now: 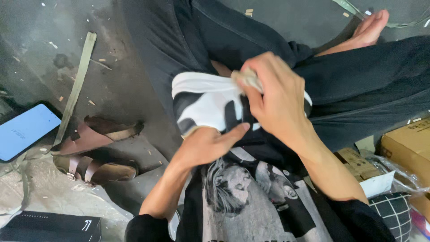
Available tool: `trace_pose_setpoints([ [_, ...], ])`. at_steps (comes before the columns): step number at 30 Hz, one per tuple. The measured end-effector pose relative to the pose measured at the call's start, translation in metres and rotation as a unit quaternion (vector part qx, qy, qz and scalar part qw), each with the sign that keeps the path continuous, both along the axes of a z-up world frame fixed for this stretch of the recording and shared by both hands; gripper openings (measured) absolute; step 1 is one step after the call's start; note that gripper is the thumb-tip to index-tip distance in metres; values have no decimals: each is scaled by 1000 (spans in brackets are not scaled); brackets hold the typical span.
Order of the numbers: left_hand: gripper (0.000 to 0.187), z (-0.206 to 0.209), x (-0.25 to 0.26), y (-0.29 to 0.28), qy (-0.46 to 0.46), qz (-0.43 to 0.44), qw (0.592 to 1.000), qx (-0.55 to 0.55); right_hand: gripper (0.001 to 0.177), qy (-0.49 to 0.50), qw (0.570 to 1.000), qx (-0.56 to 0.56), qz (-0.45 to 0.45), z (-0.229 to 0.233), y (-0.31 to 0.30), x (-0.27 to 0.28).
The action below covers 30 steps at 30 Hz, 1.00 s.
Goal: The person wipes a shoe with a cloth, places it and another shoe into a box, closes the box, and writes text on the side of the box with a marker.
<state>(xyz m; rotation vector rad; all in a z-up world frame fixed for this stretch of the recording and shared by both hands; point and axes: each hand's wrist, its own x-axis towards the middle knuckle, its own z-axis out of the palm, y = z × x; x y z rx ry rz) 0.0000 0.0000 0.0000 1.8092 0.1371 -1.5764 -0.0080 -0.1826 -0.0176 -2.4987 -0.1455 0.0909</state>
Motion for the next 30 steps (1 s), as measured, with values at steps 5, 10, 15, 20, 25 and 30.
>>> trace_pose_setpoints([
  [5,79,-9,2,1,-36,57,997,-39,14,151,960,213,-96,5,-36,3],
  [10,42,17,37,3,36,163,985,-33,23,39,960,239,140,39,-25,-9],
  [15,64,-13,23,-2,28,175,984,-13,10,-71,997,18,-22,12,11,5],
  [20,68,-11,22,-6,130,345,909,-196,11,70,973,218,-39,33,-18,11],
  [25,68,-33,8,4,178,480,768,-384,6,-45,981,63,176,35,8,11],
  [30,73,-45,-3,3,27,372,846,-380,9,71,983,164,32,3,19,46],
])
